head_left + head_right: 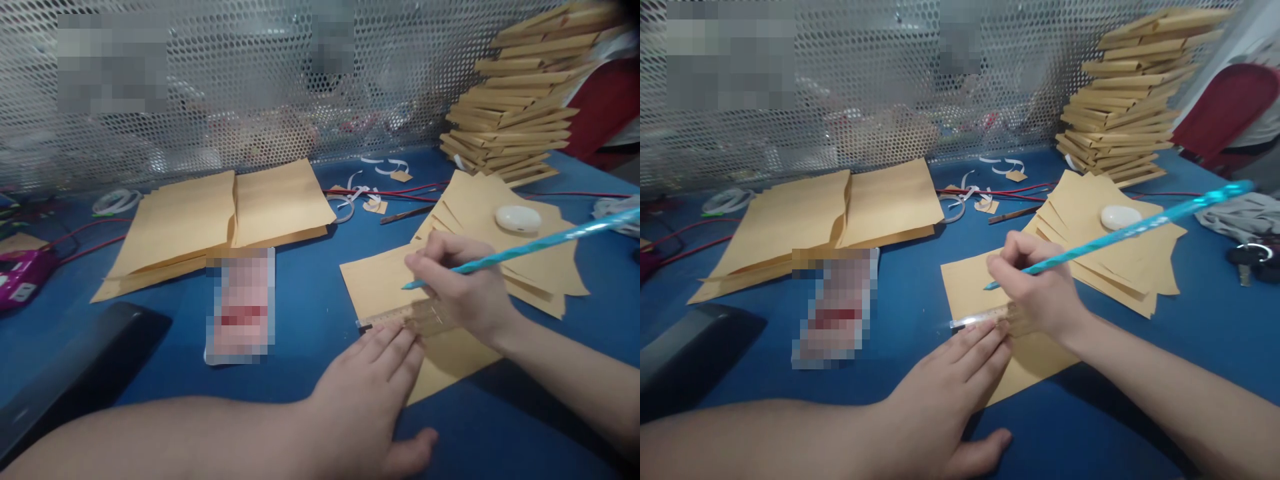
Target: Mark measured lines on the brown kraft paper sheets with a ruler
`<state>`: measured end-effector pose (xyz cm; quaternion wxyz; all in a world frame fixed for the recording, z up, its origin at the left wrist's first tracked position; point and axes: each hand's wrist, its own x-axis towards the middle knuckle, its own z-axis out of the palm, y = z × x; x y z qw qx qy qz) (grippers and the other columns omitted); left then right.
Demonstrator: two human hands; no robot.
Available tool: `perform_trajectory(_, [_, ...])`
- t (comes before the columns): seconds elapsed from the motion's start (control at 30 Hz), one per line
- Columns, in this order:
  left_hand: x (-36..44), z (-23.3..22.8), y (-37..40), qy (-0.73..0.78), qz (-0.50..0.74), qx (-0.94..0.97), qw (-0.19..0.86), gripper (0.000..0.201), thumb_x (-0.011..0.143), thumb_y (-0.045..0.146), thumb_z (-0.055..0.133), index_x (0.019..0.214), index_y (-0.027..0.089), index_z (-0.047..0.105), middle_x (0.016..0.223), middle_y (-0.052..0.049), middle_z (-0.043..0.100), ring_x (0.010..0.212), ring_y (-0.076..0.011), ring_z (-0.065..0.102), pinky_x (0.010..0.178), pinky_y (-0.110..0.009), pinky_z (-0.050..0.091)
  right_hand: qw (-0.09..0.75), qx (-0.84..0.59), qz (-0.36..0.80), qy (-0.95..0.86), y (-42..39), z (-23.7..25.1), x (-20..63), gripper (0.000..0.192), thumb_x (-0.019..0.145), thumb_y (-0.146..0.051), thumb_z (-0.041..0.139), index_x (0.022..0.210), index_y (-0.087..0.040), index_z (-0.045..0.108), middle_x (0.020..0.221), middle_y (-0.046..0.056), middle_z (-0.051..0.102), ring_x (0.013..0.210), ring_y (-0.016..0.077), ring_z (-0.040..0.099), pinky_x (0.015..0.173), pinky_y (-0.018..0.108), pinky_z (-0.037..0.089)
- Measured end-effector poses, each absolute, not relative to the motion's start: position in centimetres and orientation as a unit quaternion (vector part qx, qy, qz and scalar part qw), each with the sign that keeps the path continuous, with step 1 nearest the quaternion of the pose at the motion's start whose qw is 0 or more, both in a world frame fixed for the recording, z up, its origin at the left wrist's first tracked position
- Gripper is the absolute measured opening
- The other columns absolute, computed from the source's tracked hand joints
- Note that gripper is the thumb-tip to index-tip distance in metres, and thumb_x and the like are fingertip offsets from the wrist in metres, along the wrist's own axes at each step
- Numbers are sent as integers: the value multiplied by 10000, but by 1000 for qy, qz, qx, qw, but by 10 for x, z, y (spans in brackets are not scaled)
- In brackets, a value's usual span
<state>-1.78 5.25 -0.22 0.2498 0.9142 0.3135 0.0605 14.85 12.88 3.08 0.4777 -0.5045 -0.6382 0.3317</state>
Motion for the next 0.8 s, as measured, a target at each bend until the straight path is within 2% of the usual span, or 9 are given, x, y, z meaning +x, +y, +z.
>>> perform_trajectory(0.1, [-18,-1,52,311,66,916,246,716,913,521,397,1461,76,279,1535,-129,189,1416,-263,134,1158,-365,99,519,-488,293,-637,128,38,155,367,768,-185,609,486,-235,380,438,-64,364,401,96,358,390,259,286])
perform_trajectory(0.47, [-17,3,50,311,63,927,202,735,902,534,424,1441,44,321,1518,-157,227,1410,-270,165,1157,-352,106,496,-402,134,-757,130,31,161,376,782,-169,581,543,-229,296,488,-70,313,439,90,296,420,254,254])
perform_trajectory(0.63, [-15,5,41,294,66,935,189,720,907,565,430,1429,74,356,1513,-166,240,1409,-280,164,1153,-370,125,480,-375,138,-781,130,32,165,362,792,-202,555,560,-235,279,500,-63,320,467,102,328,442,255,271])
perform_trajectory(0.8, [-9,5,22,289,71,936,189,759,908,590,406,1446,64,305,1517,-168,224,1417,-276,111,1149,-393,131,449,-368,150,-801,123,37,167,350,790,-197,553,548,-230,303,493,-69,332,455,93,311,449,249,273])
